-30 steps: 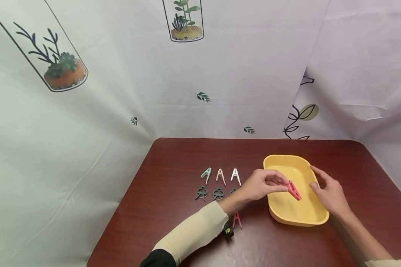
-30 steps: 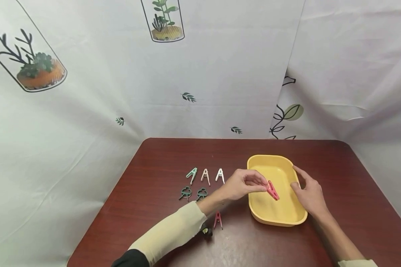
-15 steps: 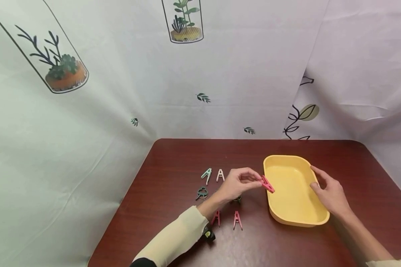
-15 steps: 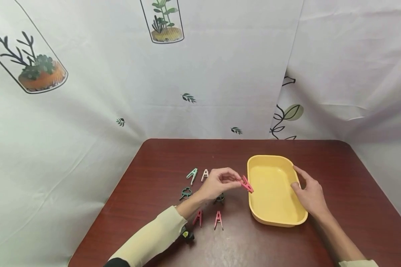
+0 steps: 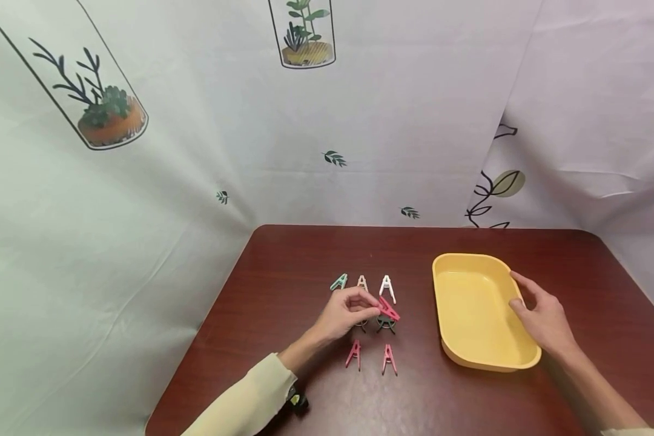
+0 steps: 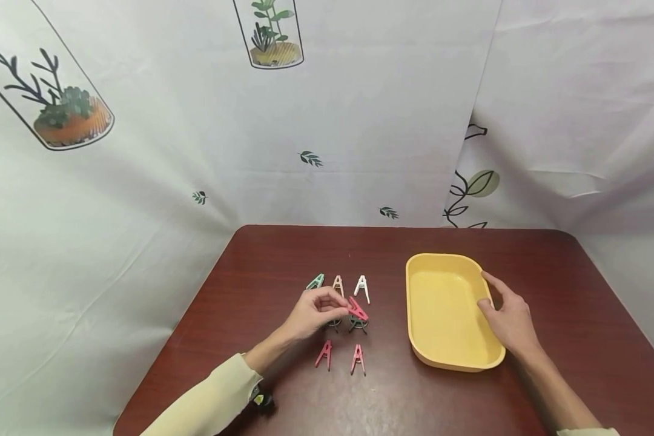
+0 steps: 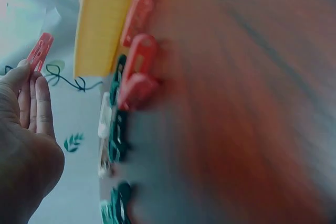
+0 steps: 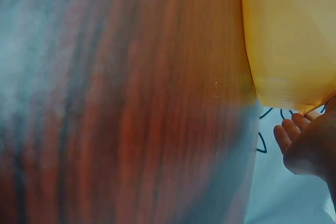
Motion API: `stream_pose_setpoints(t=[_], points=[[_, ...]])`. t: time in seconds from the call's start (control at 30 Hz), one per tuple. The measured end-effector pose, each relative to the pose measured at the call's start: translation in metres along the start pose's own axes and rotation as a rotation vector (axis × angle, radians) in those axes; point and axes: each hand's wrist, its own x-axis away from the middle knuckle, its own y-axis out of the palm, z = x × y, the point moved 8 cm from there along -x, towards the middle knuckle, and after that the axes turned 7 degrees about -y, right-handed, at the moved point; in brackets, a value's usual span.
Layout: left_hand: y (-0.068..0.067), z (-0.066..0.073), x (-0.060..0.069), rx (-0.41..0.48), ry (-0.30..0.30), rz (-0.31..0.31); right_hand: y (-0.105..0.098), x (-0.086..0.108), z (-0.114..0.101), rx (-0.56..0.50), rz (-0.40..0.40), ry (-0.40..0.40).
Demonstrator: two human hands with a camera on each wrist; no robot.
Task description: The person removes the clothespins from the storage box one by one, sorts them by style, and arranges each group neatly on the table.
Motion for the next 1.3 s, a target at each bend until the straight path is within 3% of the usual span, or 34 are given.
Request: stream_pose_setpoints(t=[0.23, 0.57, 0.93, 1.3], points=[[-0.024, -0.013, 0.027, 0.023, -0.041, 0.035, 0.000, 0.000, 0.000, 0.008, -0.002, -0.002], [-0.053, -0.022, 0.059, -0.017, -0.055, 0.070, -0.001, 0.000, 0.000, 0.010, -0.004, -0.005], [-0.070, -0.034, 0.087, -0.125, -0.132, 0.120, -0.002, 0.001, 0.001, 0.002, -0.007, 0.008], [-0.080, -0.044, 0.102, -0.208, -0.226, 0.162, 0.000, 0.000, 0.000, -0.012, -0.007, -0.001]])
